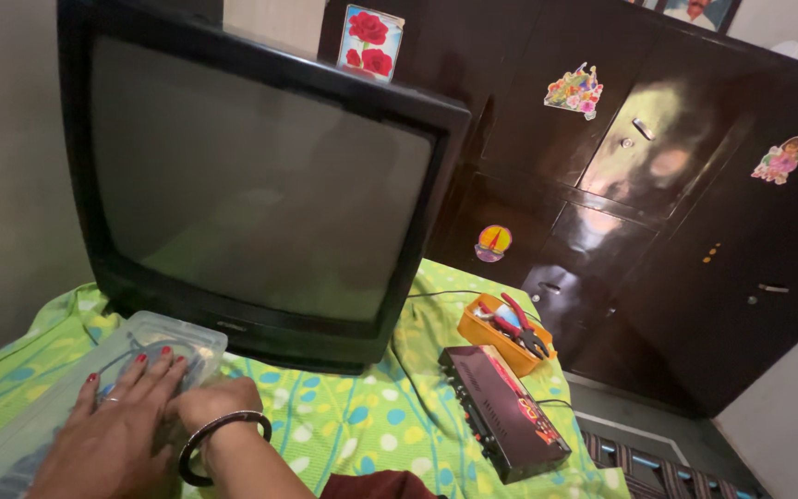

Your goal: The person wipes a DVD player, a CRT television, and a plastic container with a maroon cloth. They also coil a power cable and wipe it with the cloth. The person places the DVD player on top of the television and wipes the television screen.

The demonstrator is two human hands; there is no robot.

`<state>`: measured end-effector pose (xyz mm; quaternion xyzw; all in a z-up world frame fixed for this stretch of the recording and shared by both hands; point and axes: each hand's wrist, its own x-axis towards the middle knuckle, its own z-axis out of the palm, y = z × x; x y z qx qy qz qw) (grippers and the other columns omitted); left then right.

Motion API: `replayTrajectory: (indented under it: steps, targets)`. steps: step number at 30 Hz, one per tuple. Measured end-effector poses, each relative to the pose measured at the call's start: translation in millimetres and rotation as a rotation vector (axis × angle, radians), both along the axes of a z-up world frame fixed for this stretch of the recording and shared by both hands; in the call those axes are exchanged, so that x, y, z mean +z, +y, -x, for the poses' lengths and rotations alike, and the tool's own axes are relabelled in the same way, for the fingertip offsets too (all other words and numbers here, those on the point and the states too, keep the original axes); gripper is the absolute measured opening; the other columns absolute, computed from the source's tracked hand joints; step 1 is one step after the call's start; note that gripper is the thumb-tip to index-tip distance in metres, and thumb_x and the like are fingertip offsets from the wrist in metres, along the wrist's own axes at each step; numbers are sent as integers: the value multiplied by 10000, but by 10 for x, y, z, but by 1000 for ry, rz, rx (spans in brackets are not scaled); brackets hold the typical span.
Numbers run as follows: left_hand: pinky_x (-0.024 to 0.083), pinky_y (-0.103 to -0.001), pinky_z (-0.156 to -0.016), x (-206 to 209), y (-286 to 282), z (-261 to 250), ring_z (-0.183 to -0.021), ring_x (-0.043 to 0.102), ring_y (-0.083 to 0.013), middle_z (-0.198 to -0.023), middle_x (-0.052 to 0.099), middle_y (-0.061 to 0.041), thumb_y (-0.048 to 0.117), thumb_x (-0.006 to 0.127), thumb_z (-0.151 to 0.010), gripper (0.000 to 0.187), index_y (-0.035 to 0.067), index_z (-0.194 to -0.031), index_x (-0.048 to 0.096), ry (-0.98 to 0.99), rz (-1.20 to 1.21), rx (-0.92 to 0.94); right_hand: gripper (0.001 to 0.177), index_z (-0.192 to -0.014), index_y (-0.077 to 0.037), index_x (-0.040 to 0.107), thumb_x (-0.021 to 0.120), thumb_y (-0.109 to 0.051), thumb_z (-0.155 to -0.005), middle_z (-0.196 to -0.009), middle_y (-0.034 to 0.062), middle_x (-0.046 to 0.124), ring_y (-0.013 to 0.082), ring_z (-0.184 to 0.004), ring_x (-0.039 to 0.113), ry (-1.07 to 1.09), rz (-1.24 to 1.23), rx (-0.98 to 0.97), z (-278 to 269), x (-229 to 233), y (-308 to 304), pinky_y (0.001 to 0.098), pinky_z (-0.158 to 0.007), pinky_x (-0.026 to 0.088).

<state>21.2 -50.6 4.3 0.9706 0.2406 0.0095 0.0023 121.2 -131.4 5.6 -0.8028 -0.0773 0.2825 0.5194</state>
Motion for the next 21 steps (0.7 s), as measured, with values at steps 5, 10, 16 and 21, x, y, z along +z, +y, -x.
replayTrajectory:
  steps: [5,10,16,21]
  targets:
    - [41,-528,-1248,70,-58,-34,-1560,75,-206,-1697,75,34,453,666,-885,942,290,-1609,86,64,14,74,378,-1058,49,735,786,-24,-690,-1033,140,787,199,-918,752,17,-232,-68,-2,-106,56,312,-760,570]
    - [74,-561,-1237,58,-56,-91,-1558,101,-203,-1711,51,29,339,619,-890,893,250,-1611,99,97,-66,88,450,-1165,45,690,724,-216,-801,-1027,180,758,282,-939,742,-22,-330,-221,-57,-152,82,357,-836,573]
    - [121,-588,-1225,-63,-94,-100,-1567,114,-211,-1698,113,10,378,660,-844,921,219,-1599,157,86,-111,65,697,-1436,-31,501,768,-256,-833,-1430,223,492,378,-1253,581,-455,-9,-90,-156,-105,168,400,-1061,483]
    - [119,-597,-1201,-38,-92,-125,-1539,124,-208,-1661,145,0,260,674,-752,1023,207,-1633,156,-17,-98,74,669,-1441,-28,521,731,-244,-844,-1439,262,502,426,-1280,550,-528,49,20,-371,-130,342,443,-1056,458]
